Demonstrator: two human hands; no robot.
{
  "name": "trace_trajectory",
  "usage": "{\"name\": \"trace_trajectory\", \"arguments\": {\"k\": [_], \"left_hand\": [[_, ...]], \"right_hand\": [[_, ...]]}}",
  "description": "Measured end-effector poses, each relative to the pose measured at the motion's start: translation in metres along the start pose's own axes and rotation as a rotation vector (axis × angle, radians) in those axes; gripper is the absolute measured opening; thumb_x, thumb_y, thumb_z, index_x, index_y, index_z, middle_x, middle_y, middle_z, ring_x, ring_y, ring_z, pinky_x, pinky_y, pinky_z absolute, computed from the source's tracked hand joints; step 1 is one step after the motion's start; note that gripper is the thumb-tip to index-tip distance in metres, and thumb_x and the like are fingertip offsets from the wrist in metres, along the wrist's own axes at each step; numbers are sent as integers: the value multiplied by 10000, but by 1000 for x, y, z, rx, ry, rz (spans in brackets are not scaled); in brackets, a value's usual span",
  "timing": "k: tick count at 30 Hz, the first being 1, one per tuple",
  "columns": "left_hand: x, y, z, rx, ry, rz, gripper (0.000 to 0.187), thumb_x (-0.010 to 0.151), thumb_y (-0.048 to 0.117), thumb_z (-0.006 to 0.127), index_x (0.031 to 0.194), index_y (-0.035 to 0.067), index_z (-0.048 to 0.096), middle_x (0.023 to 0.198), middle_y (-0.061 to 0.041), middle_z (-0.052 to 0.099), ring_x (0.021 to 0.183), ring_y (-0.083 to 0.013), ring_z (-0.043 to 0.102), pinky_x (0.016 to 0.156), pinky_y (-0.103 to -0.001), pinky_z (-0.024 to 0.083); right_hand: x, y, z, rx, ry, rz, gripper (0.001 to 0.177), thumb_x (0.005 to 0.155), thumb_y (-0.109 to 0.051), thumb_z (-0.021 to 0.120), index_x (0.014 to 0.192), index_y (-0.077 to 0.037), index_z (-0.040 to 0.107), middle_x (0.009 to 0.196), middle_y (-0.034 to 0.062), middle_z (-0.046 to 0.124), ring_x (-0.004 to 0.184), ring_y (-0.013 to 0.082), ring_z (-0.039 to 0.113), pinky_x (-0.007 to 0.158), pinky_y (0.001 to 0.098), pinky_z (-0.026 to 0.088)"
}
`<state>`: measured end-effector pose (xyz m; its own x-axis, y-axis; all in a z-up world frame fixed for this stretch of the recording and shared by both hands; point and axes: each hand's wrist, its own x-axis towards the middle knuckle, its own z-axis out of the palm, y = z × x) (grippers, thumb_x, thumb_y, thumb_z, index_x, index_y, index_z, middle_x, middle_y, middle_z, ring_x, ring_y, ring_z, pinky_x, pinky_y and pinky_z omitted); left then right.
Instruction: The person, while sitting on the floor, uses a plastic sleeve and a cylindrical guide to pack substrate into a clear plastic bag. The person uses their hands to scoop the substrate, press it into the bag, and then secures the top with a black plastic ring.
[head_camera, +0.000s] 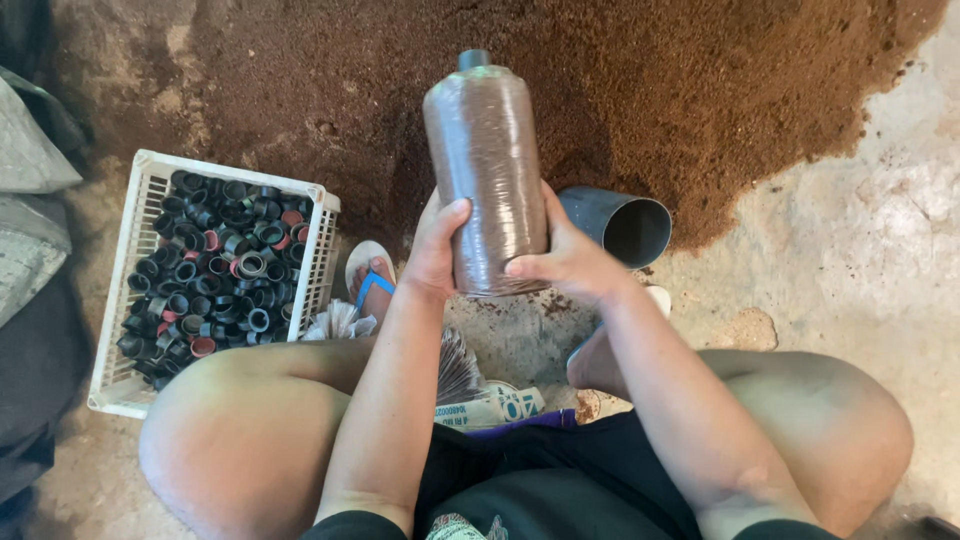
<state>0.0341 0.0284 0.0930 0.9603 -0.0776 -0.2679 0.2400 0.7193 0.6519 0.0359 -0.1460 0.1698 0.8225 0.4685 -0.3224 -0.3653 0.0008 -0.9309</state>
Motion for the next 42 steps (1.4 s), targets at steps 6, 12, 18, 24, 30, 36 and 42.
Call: {"name": "trace_trajectory", "arguments": {"k": [6,12,18,24,30,36,42], "left_hand": [[-7,-4,-2,-368,-43,-131,665,787,574,730,1323,185,675,1296,-145,711,1154,-352,701,1062,-569,542],[-1,10,-4,-385,-51,-273,770,753,669,705,1319,148,667,1298,-165,697,1101,-394,705,916,-625,617],[-24,64,77,241,302,-197,711,962,545,539,1414,-3,572,1279,-212,644,1178,-313,617,1050,-527,508],[-10,16,32,304,146,32,459,889,328,816,1218,111,582,1005,-43,595,917,-183,599,710,-331,549],[-16,30,44,143,51,49,461,870,298,818,1232,148,576,1029,-61,620,950,-217,644,749,-405,601],[-19,28,52,69,35,55,429,860,324,810,1184,163,580,990,-34,619,915,-185,636,741,-377,594],[-25,38,64,182,1,114,433,850,261,820,1199,168,582,992,-25,610,921,-174,618,758,-361,592]], "right_hand": [[-12,-19,31,91,159,-35,1384,510,-394,994,1627,-108,229,1582,262,392,1453,440,387,1191,578,352],[-7,4,21,200,72,-134,1300,509,-158,1011,1595,-139,297,1487,112,466,1393,276,464,1167,457,441],[-2,-18,20,-141,307,-86,1433,500,-323,1031,1609,-36,172,1561,303,374,1481,469,348,1244,573,235],[-10,-40,27,-521,374,111,1429,515,-452,1000,1648,-203,166,1615,203,387,1471,388,404,1261,493,287],[-14,-36,15,-268,305,-71,1146,745,-335,912,1627,-112,215,1547,278,421,1392,456,484,1161,610,403],[5,1,-20,-64,124,-319,941,936,-283,785,1645,-96,197,1548,254,410,1423,376,431,1171,572,367],[5,21,-29,-114,160,-367,895,956,-244,751,1654,-128,203,1565,237,411,1432,323,407,1193,530,333]]}}
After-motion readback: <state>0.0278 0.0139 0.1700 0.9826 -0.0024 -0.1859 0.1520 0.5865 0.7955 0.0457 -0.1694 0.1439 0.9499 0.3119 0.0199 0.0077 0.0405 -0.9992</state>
